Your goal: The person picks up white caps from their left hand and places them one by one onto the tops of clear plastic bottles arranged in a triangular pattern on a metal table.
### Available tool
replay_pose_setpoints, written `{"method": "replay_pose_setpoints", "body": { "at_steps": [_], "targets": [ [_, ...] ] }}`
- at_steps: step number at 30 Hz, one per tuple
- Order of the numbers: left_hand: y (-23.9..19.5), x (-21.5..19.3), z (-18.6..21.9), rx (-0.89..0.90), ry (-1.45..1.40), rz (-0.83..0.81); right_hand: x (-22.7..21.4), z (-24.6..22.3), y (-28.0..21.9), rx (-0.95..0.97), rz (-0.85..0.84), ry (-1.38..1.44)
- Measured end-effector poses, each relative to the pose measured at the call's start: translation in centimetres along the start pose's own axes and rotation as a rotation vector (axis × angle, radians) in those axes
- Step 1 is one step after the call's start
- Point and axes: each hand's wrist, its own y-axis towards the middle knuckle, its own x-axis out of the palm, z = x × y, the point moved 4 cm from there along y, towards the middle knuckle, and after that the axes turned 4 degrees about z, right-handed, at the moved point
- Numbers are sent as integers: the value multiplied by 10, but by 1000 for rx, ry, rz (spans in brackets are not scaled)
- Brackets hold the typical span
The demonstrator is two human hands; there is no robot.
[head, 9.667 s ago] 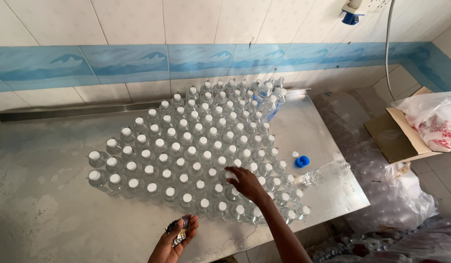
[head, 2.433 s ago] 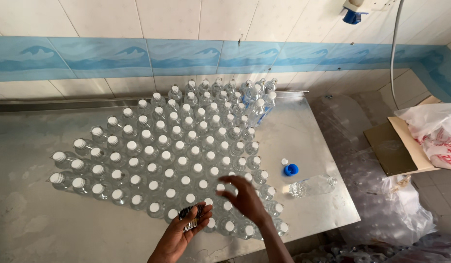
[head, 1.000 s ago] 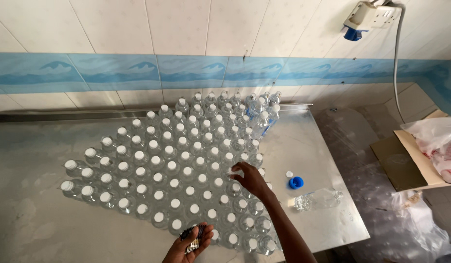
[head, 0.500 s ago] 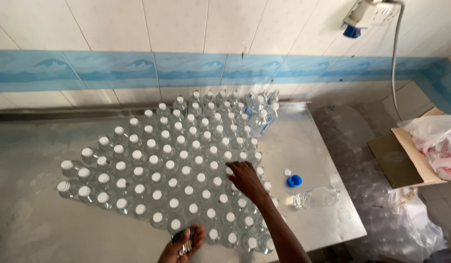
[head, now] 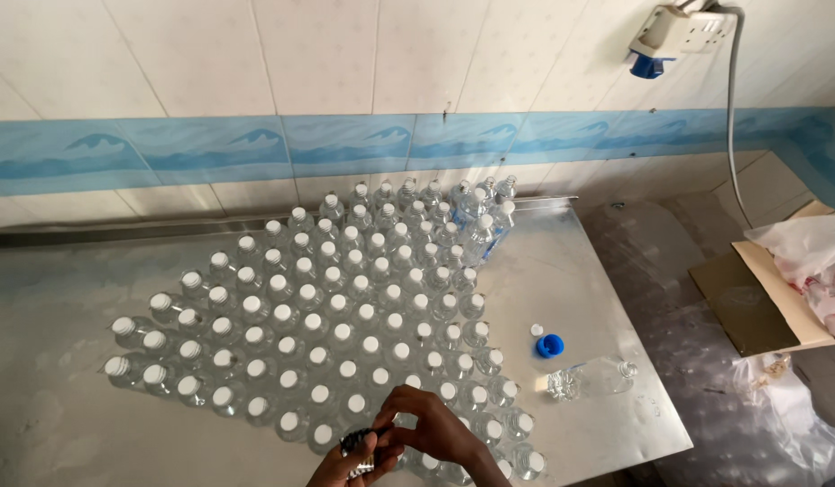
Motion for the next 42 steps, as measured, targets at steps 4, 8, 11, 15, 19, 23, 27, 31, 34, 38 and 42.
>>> {"method": "replay_pose_setpoints", "body": {
  "at_steps": [4, 8, 11, 15, 19, 23, 27, 31, 34, 38, 42],
  "targets": [
    [-11, 18, 1, -38, 28, -20, -5, 16, -7, -36, 43, -52],
    [-19, 18, 3, -50, 16, 9, -8, 9, -5, 115, 47, 58],
    [-17, 7, 6, -58, -27, 29, -9, 4, 1, 130, 42, 26],
    [42, -41, -4, -134, -182, -50, -27, 24, 21, 20, 48, -61],
    [39, -50, 0, -47, -204, -14, -70, 66, 52, -66, 387, -327],
    [47, -58, -5, -144, -248, 38, -103, 92, 85, 28, 543, -330],
    [71, -67, -10, -231, -254, 29, -114, 105, 107, 84, 534, -381],
    [64, -64, 4, -203, -213, 71, -110, 107, 116, -4, 423, -493],
    [32, -44, 15, -120, -144, 107, -114, 108, 112, 28, 377, -524],
    [68, -68, -5, -194, -231, 10, -121, 105, 111, 117, 289, -521],
    [90, -76, -19, -228, -305, 4, -123, 107, 116, 137, 253, -590]
  ]
}}
